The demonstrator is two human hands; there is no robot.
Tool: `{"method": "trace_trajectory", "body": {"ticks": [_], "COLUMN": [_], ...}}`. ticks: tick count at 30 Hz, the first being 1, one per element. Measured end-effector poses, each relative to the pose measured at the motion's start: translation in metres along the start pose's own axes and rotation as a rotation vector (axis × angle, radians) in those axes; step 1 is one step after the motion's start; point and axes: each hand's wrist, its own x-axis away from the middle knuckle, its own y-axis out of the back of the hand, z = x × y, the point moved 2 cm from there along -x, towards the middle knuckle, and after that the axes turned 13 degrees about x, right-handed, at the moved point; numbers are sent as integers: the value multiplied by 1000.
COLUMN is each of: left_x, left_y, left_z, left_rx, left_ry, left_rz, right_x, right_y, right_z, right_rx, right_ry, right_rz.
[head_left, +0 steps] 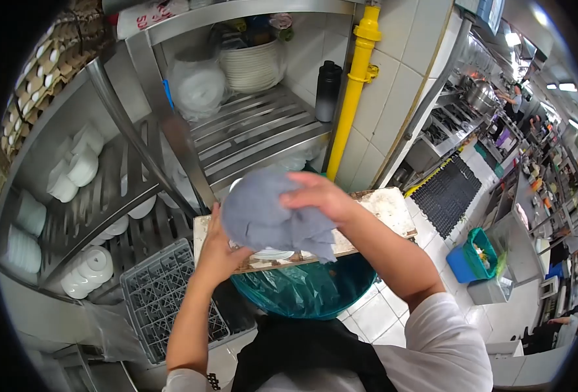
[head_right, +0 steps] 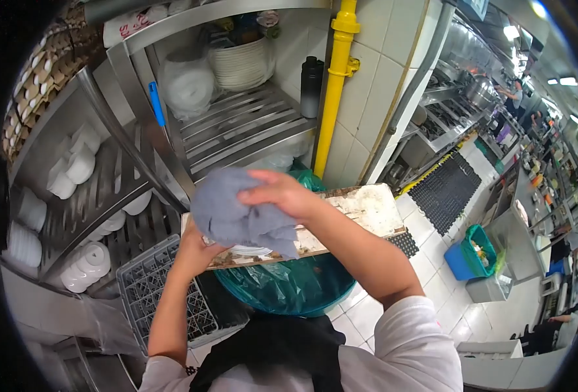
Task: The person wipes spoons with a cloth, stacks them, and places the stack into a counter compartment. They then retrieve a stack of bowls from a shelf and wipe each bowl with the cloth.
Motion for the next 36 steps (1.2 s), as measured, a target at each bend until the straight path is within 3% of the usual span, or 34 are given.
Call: {"method": "trace_trajectory", "body": {"ticks": [2,3,6,7,10,12,15,18,20,22,24,26,27,28,29,30,31,32,34,36], "left_x": [-6,-6,-14,-13,-14,-15,-16,-22,-24,-20,-10,-5,-4,1,8,17,25,25,23,24], "left_y": [7,7,4,2,5,4,-5,-10,-7,-3,4,-7,-20,-36,-51,-64,-75,-82,-95,-104], "left_z": [-23,-25,-24,-31,-42,-49,-51,-46,-45,-52,-62,-63,-73,-85,-96,-102,-82,-86,-97,-83], "left_rx": [-541,-607,-570,-568,-434,-466,-471,-536,-391,-283,50,477,624,635,767,896,943,946,1069,1118], "left_ry": [-176,-233,-293,-348,-205,-154,-300,-276,-222,-330,87,37,23,16,55,100,56,62,60,44], "left_rz": [279,295,471,438,499,552,454,593,592,548,382,212,176,203,213,225,122,151,384,443], "right_x": [34,51,107,125,175,197,215,228,228,228,226,202,190,167,148,133,121,122,123,128], "right_y": [2,9,38,41,45,34,15,7,2,-11,-25,-52,-62,-74,-86,-96,-92,-86,-65,-41], "right_z": [28,31,11,0,-47,-65,-80,-93,-89,-75,-64,-33,-33,-21,-18,-4,-7,1,21,18], "right_rx": [-128,-181,-264,-316,-505,-523,-522,-481,-401,-410,-175,36,262,668,1038,1205,1215,1223,1087,980], "right_ry": [125,155,200,200,201,225,271,275,237,279,287,356,341,573,663,527,632,618,642,654], "right_rz": [-138,-230,-508,-593,-764,-773,-783,-807,-829,-819,-727,-580,-566,-687,-721,-721,-887,-914,-984,-1060]}}
